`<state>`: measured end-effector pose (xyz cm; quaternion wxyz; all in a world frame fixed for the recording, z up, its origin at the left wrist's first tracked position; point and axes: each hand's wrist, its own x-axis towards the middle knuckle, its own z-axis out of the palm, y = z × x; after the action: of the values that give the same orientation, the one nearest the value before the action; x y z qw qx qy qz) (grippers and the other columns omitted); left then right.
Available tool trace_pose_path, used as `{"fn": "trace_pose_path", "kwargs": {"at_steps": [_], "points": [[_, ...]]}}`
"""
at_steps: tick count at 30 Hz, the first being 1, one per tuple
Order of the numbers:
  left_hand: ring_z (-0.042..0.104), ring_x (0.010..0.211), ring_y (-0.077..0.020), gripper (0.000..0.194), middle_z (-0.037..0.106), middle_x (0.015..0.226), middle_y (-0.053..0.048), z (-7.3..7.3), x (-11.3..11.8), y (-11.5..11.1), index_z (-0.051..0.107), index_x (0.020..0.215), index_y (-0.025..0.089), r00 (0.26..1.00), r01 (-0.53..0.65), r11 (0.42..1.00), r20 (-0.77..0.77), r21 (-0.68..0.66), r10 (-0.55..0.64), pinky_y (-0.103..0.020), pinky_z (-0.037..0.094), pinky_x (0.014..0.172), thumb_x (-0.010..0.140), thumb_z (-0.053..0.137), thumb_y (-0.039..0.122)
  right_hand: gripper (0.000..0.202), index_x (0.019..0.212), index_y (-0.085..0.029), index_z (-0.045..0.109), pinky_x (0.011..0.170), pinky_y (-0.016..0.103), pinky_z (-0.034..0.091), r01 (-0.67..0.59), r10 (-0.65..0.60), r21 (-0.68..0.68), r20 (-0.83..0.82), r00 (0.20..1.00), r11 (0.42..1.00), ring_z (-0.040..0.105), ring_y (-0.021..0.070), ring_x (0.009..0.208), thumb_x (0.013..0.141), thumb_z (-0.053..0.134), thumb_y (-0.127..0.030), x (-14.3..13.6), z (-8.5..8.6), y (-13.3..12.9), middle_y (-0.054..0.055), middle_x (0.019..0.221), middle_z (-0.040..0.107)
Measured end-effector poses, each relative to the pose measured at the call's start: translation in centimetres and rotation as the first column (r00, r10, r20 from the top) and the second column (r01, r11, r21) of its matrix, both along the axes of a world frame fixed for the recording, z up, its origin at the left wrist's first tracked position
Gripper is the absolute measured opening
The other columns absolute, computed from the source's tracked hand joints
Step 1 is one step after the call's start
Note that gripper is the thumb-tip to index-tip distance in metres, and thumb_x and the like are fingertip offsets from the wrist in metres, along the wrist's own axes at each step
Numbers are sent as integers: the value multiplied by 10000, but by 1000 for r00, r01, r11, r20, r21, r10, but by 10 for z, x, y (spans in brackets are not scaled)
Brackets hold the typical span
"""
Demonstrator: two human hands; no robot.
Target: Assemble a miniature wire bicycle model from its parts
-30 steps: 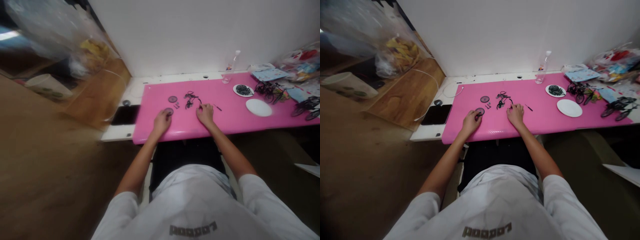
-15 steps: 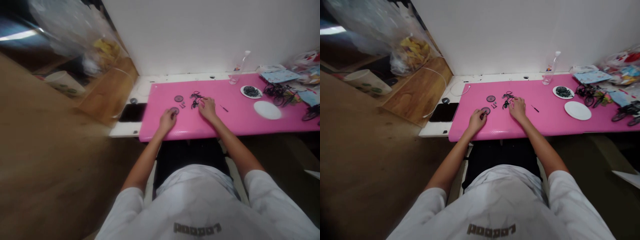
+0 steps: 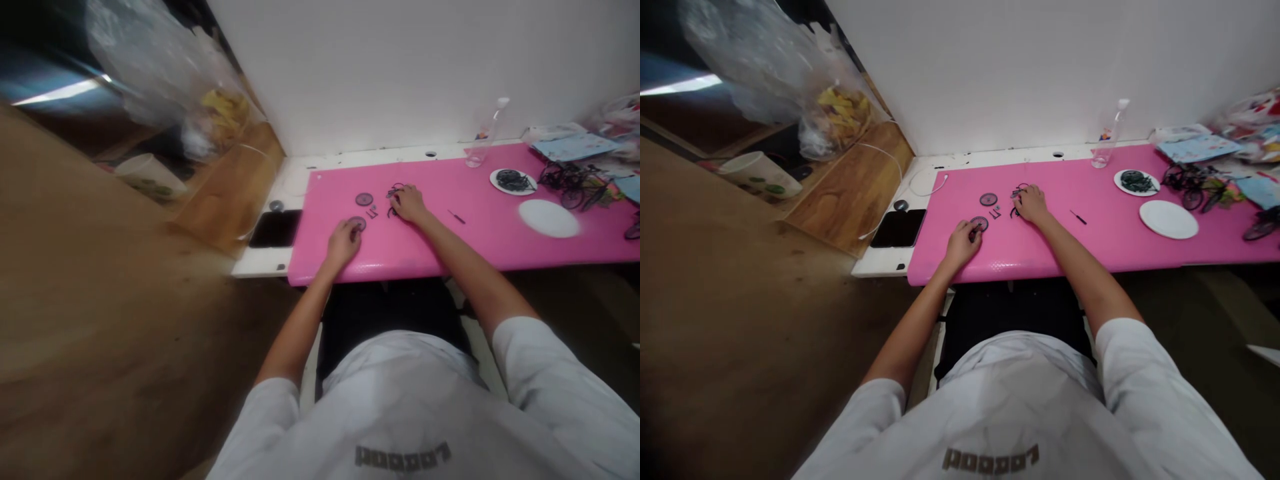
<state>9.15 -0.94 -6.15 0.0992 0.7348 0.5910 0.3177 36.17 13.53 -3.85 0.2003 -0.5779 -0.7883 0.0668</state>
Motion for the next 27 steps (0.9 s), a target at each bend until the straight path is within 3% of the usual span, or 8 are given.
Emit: {"fn": "trace_pose_path", "kwargs": {"at_steps": [7, 11, 15, 20, 23, 27], "points": [[698, 1066, -262, 272, 711, 1206, -145, 0, 1, -1, 764, 1234, 179, 1000, 7, 1000, 8, 5, -7, -393, 613, 967, 1008, 615, 190, 489, 1330, -127, 818, 1202, 670, 411, -20, 18, 52, 25, 1000, 998, 474, 473, 1442, 1092, 472, -377, 3, 8, -10, 258, 1487, 691], [696, 1061, -263, 278, 708, 1233, -158, 1, 1, -2, 765, 1242, 166, 1000, 9, 1000, 8, -5, -9, -401, 614, 976, 1014, 609, 195, 426, 1219, -134, 851, 1169, 611, 446, 24, -19, 100, -45, 999, 995, 532, 426, 1384, 1101, 490, -328, 5, 18, -14, 238, 1379, 750], [703, 1119, -276, 285, 714, 1273, -156, 1, 1, -3, 776, 1249, 193, 1000, 5, 1000, 8, -3, -5, -412, 611, 999, 1009, 622, 204, 338, 967, -171, 851, 1100, 510, 508, 95, -60, 129, -255, 965, 987, 681, 331, 1136, 1081, 608, -376, 7, 22, -27, 164, 1085, 811], [716, 1119, -286, 256, 740, 1250, -155, 7, 5, -6, 788, 1230, 195, 1000, 6, 1000, -6, -1, -6, -409, 608, 975, 1058, 630, 299, 323, 800, -233, 725, 914, 450, 598, 194, -73, 142, -594, 801, 971, 719, 269, 868, 999, 741, -488, 8, 12, -63, 94, 890, 772], [724, 1138, -284, 297, 747, 1267, -161, 12, 8, -10, 781, 1255, 185, 999, 45, 999, -2, 27, -45, -408, 608, 1008, 1088, 620, 369, 313, 891, -245, 674, 826, 408, 599, 224, -67, 147, -677, 733, 963, 703, 240, 843, 998, 735, -533, 6, 6, -86, 68, 875, 726], [717, 1229, -286, 348, 752, 1315, -173, 17, 8, -14, 757, 1315, 181, 989, 142, 987, 16, 68, -144, -426, 589, 1121, 1112, 578, 400, 324, 1237, -266, 658, 818, 388, 603, 230, -83, 114, -712, 697, 966, 750, 257, 1010, 1045, 646, -527, 4, 10, -110, 93, 1046, 749]]}}
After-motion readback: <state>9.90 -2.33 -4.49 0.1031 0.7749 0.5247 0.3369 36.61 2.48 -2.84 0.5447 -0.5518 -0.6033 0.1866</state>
